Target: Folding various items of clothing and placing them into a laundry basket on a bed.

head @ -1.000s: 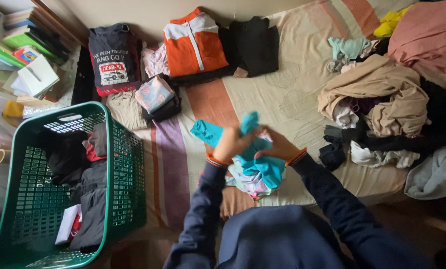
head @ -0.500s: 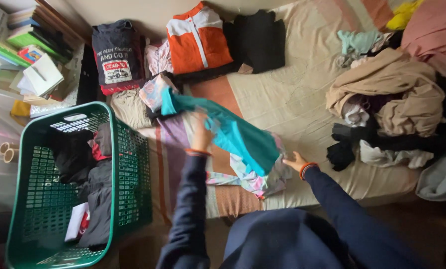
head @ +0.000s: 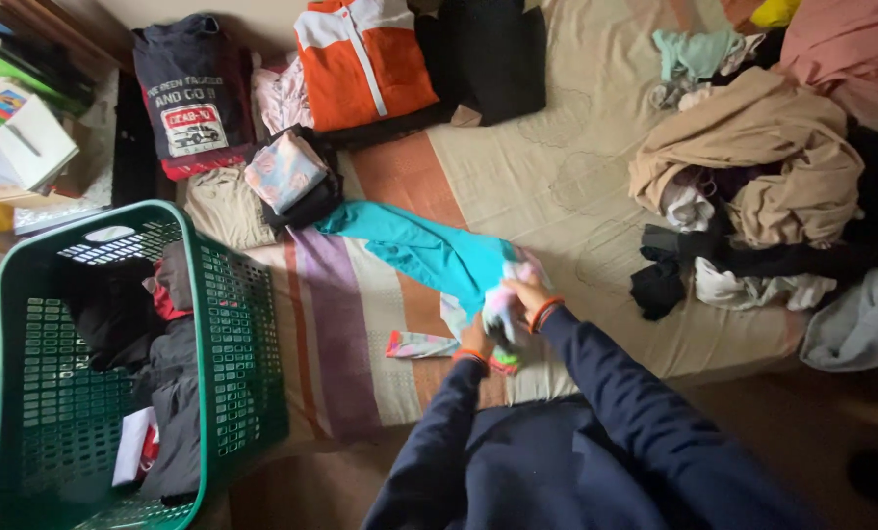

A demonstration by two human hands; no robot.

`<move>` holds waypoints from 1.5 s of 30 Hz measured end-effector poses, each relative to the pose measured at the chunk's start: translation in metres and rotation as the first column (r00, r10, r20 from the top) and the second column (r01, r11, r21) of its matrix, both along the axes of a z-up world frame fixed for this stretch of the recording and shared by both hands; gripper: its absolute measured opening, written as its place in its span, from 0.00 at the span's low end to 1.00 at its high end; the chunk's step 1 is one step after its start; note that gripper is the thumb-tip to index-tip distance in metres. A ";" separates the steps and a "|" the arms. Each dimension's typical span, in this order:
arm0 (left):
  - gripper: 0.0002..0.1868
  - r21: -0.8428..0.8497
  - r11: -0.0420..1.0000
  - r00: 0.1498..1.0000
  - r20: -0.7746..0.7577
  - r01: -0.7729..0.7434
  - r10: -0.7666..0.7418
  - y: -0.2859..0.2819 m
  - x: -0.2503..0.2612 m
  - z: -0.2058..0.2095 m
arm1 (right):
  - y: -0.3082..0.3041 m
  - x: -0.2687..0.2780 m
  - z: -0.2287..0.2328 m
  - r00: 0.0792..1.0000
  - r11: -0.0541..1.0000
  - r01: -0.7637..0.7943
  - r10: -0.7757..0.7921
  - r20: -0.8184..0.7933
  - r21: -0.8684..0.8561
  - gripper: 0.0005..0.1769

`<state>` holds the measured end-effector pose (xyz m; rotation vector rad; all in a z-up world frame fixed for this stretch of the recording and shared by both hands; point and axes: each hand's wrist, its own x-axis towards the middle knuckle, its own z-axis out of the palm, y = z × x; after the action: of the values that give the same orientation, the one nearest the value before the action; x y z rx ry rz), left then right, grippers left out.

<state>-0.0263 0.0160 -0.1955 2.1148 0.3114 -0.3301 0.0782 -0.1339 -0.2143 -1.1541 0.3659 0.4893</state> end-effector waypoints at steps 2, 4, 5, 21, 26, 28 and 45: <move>0.37 -0.064 0.998 0.985 -0.171 -0.012 0.001 0.012 0.027 0.005 | -0.002 -0.004 0.098 0.998 0.987 -0.029 0.020 0.059 0.158 0.23; 0.38 -0.122 0.992 0.943 -0.333 -0.031 -0.011 0.038 0.045 0.020 | 0.009 0.023 0.182 0.992 0.947 -0.073 0.036 0.122 0.313 0.29; 0.39 -0.650 0.719 0.969 -0.192 -0.246 0.158 0.056 0.048 0.032 | 0.004 0.027 0.212 0.977 0.975 -0.124 0.088 0.193 0.185 0.30; 0.57 0.094 0.821 0.808 0.270 -0.563 0.523 0.083 -0.034 -0.019 | 0.015 -0.075 -0.091 0.793 0.666 -0.497 0.609 0.020 -0.556 0.47; 0.31 -0.255 0.847 0.885 -0.110 -0.465 0.453 0.099 -0.030 -0.033 | 0.035 -0.057 -0.056 0.833 0.540 0.050 0.441 0.334 -0.840 0.49; 0.28 -0.341 0.787 0.857 -0.227 -0.515 0.462 0.111 -0.025 -0.031 | 0.041 -0.040 -0.043 0.754 0.408 0.340 0.420 0.505 -0.847 0.52; 0.21 0.076 0.624 0.589 0.437 -0.778 0.680 0.203 -0.042 0.034 | -0.045 -0.006 0.016 0.730 0.699 0.186 0.372 0.573 -0.691 0.24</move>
<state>-0.0680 0.2195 -0.1616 2.0290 1.0172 0.6464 0.0721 -0.1790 -0.1987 -2.0461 -0.2076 -0.0581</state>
